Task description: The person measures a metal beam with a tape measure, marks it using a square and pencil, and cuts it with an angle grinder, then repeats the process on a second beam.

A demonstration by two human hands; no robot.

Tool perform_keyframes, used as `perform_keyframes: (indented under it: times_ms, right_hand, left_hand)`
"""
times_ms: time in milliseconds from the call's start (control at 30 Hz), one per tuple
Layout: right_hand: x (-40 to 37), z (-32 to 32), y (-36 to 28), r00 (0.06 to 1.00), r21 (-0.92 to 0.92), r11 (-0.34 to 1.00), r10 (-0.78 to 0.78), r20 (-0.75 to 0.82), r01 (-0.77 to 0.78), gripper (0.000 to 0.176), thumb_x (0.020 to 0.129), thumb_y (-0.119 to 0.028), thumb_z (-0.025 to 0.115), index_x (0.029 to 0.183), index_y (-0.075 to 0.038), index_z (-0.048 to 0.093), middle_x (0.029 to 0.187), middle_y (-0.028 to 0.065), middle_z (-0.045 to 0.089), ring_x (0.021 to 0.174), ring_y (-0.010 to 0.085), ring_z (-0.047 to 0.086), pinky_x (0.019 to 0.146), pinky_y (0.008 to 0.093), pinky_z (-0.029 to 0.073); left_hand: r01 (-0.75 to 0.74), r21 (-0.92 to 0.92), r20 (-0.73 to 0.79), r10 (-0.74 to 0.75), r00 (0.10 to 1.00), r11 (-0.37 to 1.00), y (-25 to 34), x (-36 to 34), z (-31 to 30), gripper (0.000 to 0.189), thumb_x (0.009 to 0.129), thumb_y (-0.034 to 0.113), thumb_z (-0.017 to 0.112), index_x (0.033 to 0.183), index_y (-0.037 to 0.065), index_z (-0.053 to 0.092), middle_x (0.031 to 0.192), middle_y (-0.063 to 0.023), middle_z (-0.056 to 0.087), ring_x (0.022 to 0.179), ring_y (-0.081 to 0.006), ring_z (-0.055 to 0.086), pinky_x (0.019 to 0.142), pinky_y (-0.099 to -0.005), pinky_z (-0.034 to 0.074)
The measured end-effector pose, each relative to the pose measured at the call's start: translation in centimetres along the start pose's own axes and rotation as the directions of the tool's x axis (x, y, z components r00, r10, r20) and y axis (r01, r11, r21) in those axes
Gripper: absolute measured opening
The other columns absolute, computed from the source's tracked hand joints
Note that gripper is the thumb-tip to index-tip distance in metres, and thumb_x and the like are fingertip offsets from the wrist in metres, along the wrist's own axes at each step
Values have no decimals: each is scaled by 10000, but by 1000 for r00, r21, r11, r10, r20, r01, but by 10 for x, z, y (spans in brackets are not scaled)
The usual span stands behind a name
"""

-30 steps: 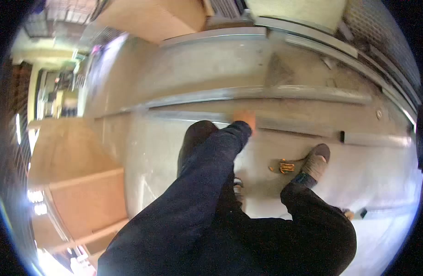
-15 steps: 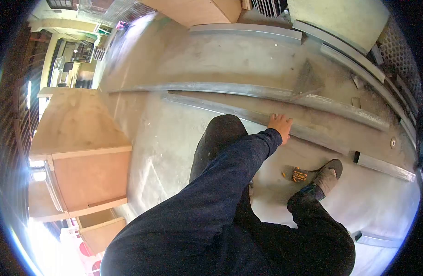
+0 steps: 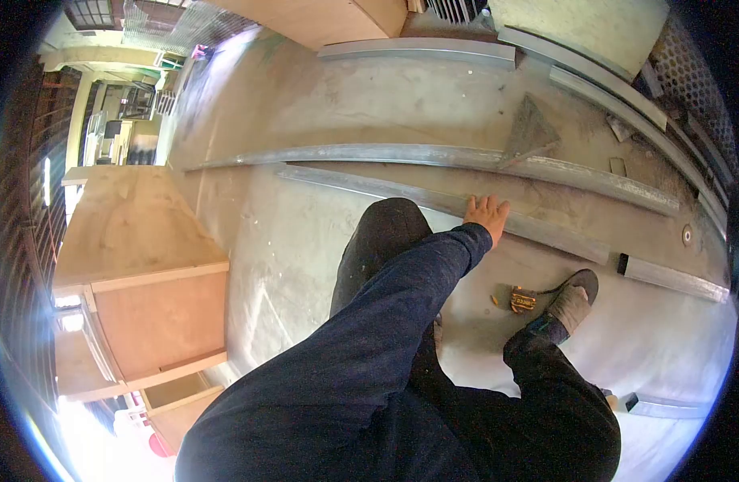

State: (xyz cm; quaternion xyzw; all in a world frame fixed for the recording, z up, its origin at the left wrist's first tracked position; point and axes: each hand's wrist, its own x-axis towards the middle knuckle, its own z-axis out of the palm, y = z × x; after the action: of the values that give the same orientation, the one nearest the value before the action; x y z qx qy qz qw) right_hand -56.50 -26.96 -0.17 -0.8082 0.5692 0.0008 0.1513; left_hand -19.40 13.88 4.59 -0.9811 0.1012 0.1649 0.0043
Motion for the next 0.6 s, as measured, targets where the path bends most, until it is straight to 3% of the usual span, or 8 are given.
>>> perform_keyframes:
  times_ms: [300,600]
  right_hand:
    - [2,0,-1,1000,-8,1000,4,0,-4,644,739,-395,792,1157,41,568,1007,246,667,936,424,653,829,495,525]
    - [2,0,-3,1000,-8,1000,5,-2,-5,624,729,-383,795,1139,38,584,1008,246,665,938,425,650,830,497,523]
  left_hand:
    - [1,12,-11,-1,1000,1000,1,-1,-2,358,922,186,546,1277,151,571,1191,-105,551,1178,-280,505,1044,-559,320]
    - [-3,33,3,3,1000,999,0,0,-2,376,934,186,524,1307,145,553,1212,-121,546,1189,-290,497,1062,-562,307]
